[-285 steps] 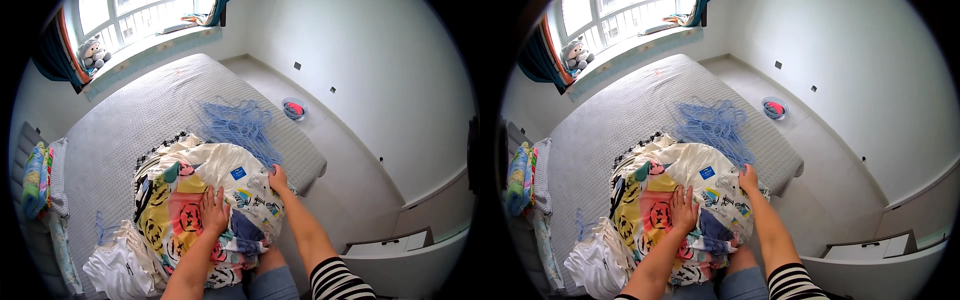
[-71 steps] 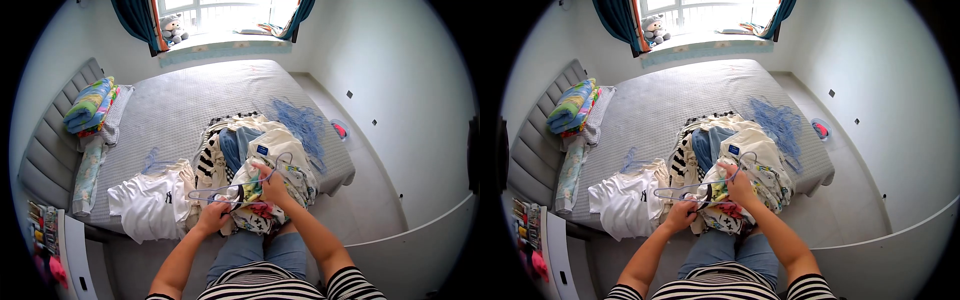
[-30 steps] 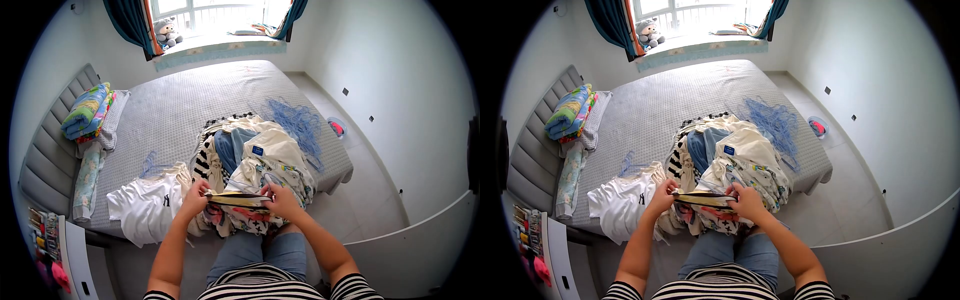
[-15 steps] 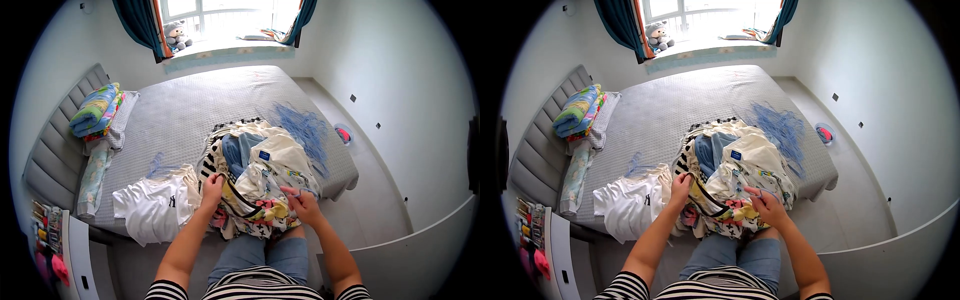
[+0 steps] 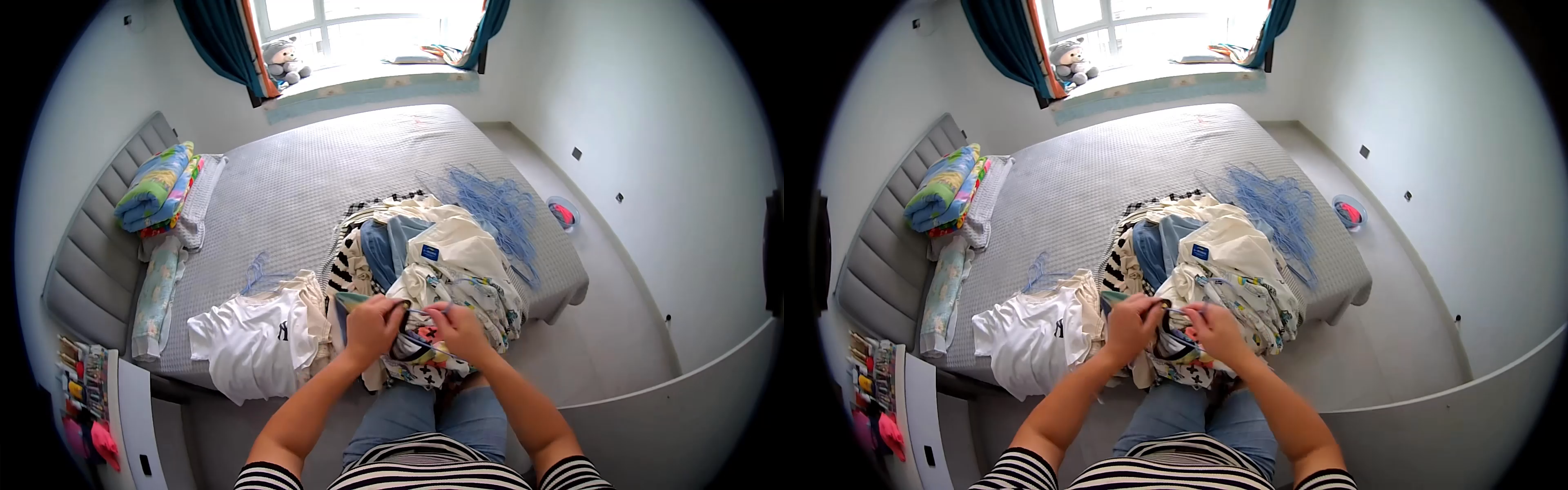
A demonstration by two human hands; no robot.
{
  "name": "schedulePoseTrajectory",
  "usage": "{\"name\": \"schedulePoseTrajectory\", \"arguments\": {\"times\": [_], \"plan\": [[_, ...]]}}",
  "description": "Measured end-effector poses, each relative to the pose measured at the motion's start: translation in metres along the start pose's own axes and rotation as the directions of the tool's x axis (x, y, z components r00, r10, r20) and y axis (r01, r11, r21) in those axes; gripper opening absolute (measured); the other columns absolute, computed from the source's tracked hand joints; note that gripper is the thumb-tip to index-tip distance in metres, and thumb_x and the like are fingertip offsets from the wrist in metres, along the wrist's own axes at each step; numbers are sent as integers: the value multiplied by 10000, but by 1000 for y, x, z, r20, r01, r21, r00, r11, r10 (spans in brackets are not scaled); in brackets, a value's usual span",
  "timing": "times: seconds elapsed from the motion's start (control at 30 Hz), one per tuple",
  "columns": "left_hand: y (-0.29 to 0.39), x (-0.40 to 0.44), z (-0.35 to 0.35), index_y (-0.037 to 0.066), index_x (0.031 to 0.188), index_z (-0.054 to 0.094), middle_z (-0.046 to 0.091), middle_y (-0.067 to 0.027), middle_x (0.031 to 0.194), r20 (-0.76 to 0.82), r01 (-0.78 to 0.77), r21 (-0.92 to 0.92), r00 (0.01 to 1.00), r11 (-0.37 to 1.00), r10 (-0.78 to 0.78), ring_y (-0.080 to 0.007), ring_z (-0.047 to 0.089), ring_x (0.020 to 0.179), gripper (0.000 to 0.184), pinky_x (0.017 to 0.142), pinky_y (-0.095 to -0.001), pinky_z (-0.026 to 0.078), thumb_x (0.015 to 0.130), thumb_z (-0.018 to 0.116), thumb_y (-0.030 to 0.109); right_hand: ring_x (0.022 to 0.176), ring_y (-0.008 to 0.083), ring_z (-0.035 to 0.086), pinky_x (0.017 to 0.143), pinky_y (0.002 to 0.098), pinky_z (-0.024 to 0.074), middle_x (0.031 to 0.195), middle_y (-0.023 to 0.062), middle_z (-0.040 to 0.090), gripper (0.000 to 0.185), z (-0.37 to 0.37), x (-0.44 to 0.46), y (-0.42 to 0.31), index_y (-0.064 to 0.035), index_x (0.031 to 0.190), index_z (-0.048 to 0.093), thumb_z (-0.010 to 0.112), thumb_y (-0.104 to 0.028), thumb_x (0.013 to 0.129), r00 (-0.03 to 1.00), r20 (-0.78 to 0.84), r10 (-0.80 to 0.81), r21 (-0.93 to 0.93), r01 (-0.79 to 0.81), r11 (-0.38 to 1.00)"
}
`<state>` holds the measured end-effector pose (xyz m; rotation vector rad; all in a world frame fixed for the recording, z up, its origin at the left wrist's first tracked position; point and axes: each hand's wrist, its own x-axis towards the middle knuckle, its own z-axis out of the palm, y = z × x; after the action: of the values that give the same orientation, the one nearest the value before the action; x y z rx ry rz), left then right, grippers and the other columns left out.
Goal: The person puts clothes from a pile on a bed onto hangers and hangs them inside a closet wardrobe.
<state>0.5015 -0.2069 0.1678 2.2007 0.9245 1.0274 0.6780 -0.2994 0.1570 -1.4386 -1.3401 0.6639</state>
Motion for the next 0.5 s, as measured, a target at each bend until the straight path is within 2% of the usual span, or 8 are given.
{"name": "schedulePoseTrajectory", "arguments": {"times": [0.03,0.13,0.17,0.23,0.27,0.37,0.4,0.5], "plan": [[11,-2,1,74,1001,735,659,-129,814,67,-35,36,997,999,32,-305,648,771,219,704,-377,479,844,705,224,497,96,543,471,283,396,546,40,545,189,4,4,-2,-15,987,711,616,-177,970,1000,-2,-10,32,11,999],[34,16,-30,113,1086,712,662,-76,859,-10,-418,458,880,785,474,-264,651,852,331,784,-366,458,809,742,292,479,109,531,474,281,403,564,66,574,187,0,8,-2,0,940,673,618,-176,968,991,57,125,156,-132,979],[35,17,-38,131,1135,686,651,-32,883,8,-427,507,871,749,491,-233,640,911,390,842,-364,428,798,748,318,488,115,533,482,285,407,578,73,579,186,-3,12,1,0,929,664,619,-176,968,996,52,69,169,-76,983],[8,17,-36,127,1078,704,660,-66,877,210,-370,291,925,882,318,-256,652,845,279,807,-371,458,833,729,259,505,127,536,498,293,416,605,88,589,188,-9,19,4,-1,906,645,622,-178,966,998,48,-34,195,24,981],[0,15,-31,108,1057,704,663,-78,866,241,-321,267,935,909,259,-260,657,816,251,769,-367,470,843,723,239,675,212,603,637,336,468,771,117,626,172,-16,22,0,-17,963,635,677,-175,912,990,129,-53,-45,60,997],[-20,12,-18,51,1002,703,673,-113,846,269,-177,169,955,970,127,-277,667,739,185,667,-360,500,870,704,182,915,321,596,805,395,460,945,135,620,284,3,17,-6,-31,1053,614,731,-175,837,890,-214,-403,-391,300,870],[-30,11,-14,33,989,700,679,-123,848,239,-133,110,965,985,104,-285,668,722,172,641,-360,504,878,696,164,1037,383,543,876,429,432,1033,139,608,401,10,10,9,-37,1119,586,758,-180,787,902,-250,-352,-334,261,906],[-36,8,-14,2,958,707,695,-160,848,207,70,-31,976,997,-62,-308,676,759,193,661,-370,503,897,681,183,980,334,555,872,426,424,934,108,620,341,30,-18,24,-53,1061,631,761,-234,803,910,-99,-403,-375,341,862]]}}
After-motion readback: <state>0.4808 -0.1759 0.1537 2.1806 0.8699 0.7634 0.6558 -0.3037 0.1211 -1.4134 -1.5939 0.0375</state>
